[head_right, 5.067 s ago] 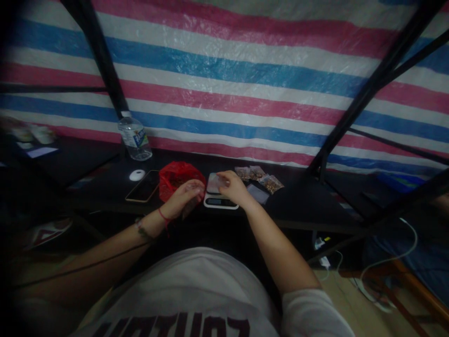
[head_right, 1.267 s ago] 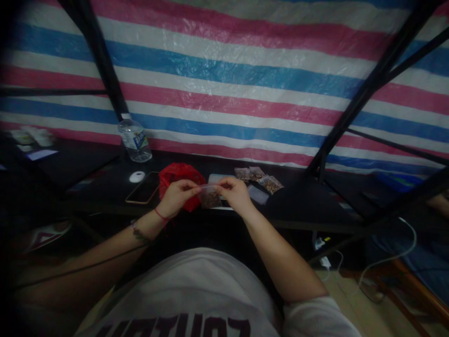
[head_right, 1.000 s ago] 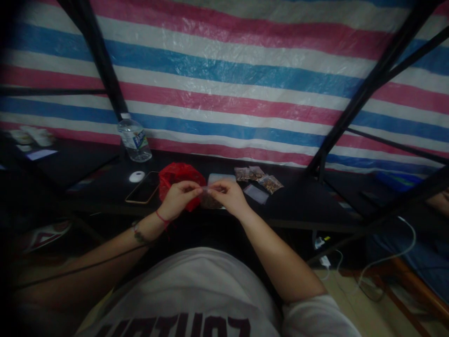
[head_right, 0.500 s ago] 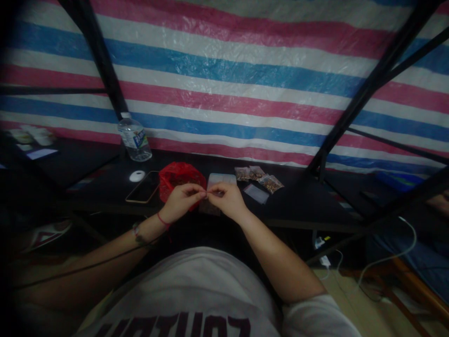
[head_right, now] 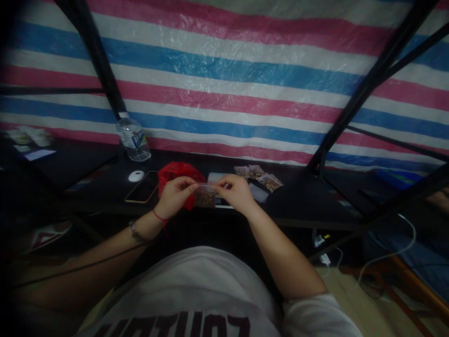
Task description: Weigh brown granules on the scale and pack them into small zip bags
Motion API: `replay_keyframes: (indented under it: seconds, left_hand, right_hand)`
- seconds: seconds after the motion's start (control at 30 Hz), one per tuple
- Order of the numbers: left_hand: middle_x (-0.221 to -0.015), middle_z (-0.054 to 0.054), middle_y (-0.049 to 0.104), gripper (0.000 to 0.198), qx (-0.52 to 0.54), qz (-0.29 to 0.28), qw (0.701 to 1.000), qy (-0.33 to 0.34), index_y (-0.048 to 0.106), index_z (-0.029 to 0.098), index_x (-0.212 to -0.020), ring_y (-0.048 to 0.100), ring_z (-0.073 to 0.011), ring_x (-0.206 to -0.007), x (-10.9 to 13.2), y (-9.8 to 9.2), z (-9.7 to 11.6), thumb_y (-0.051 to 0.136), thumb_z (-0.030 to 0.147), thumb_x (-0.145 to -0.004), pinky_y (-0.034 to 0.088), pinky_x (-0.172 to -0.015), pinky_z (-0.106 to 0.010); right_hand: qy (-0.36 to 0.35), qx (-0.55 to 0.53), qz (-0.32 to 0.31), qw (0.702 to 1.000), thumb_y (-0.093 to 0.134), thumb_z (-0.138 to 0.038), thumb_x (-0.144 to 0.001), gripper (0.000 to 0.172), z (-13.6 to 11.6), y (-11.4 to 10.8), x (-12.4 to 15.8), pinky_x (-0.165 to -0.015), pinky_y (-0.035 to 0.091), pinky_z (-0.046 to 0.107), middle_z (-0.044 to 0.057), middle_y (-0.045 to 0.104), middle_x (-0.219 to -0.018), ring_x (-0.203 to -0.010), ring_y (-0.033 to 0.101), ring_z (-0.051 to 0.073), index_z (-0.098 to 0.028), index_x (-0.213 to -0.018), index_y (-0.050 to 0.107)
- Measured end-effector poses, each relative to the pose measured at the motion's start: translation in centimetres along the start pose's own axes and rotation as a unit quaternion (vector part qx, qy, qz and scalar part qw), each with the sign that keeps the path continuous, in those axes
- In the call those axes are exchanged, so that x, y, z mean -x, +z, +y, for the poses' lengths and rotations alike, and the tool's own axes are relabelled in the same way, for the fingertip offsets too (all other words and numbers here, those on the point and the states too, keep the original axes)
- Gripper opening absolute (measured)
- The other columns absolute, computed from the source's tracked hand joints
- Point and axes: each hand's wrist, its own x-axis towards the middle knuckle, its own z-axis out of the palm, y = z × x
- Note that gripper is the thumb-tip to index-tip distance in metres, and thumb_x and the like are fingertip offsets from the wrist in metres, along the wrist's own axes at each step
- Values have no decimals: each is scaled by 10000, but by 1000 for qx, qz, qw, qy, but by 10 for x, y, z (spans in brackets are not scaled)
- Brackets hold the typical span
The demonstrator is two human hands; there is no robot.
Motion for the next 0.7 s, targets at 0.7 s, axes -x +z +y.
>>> replay_keyframes:
  seconds: [0.7]
  left_hand:
    - [-749, -22, 655, 269, 44, 14, 996, -73, 625, 161, -852, 592, -126, -613, -22, -10, -30, 636, 411, -753, 471, -558, -224]
  right_hand:
    - [117, -185, 117, 969, 683, -455, -695, 420, 52, -25, -40, -551, 505, 266, 23, 672, -775, -603, 613, 148, -200, -1012, 578]
